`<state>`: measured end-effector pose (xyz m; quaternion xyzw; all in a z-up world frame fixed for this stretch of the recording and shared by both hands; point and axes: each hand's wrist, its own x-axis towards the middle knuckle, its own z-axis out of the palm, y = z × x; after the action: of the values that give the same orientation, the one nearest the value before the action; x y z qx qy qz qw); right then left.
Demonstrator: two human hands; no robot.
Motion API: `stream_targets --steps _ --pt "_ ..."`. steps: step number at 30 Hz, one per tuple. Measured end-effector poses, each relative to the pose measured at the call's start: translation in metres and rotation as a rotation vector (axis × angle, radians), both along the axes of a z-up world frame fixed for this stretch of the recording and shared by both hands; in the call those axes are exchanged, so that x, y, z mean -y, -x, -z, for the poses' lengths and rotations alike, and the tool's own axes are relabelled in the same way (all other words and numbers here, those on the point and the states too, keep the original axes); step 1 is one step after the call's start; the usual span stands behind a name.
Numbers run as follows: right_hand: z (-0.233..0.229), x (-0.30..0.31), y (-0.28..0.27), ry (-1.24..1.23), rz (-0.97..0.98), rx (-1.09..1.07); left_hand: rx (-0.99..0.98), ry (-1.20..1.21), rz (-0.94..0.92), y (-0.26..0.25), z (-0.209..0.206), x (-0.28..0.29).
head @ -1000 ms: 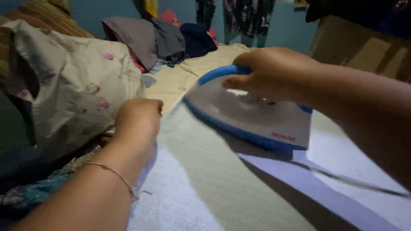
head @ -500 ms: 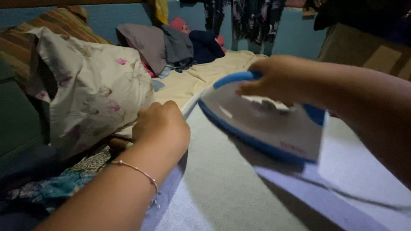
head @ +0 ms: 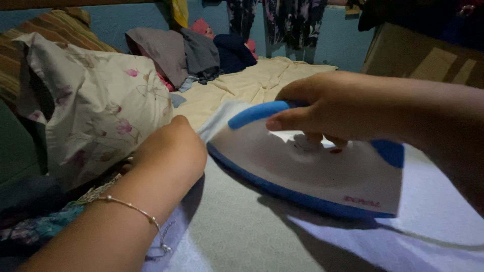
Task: The person irons a white towel laid out on a bed. They use a blue and white iron to smooth the fabric, periodically lifting and repositioning the towel to cover different sections. The person continues ironing until the towel appears smooth and wrinkle-free.
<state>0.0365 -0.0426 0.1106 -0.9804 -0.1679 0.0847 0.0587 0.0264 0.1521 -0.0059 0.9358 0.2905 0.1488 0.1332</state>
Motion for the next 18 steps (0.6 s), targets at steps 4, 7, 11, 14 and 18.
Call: stream_targets --steps 4,7,11,14,18 --pt "0.008 -0.008 -0.019 0.026 0.028 0.124 -0.015 -0.058 0.01 0.008 -0.001 0.006" --pt "0.014 -0.013 -0.031 -0.021 0.068 0.181 -0.058 -0.064 0.002 0.012 -0.005 0.007" --pt "0.012 -0.011 -0.031 -0.047 0.03 0.174 0.014 -0.084 0.014 0.021 0.001 -0.003" --pt "0.009 -0.005 -0.022 -0.025 -0.028 0.1 0.105 -0.121 0.048 0.025 0.012 -0.008" --pt "0.004 -0.002 -0.002 -0.07 -0.054 -0.052 0.245 -0.019 0.036 0.028 0.021 -0.014"
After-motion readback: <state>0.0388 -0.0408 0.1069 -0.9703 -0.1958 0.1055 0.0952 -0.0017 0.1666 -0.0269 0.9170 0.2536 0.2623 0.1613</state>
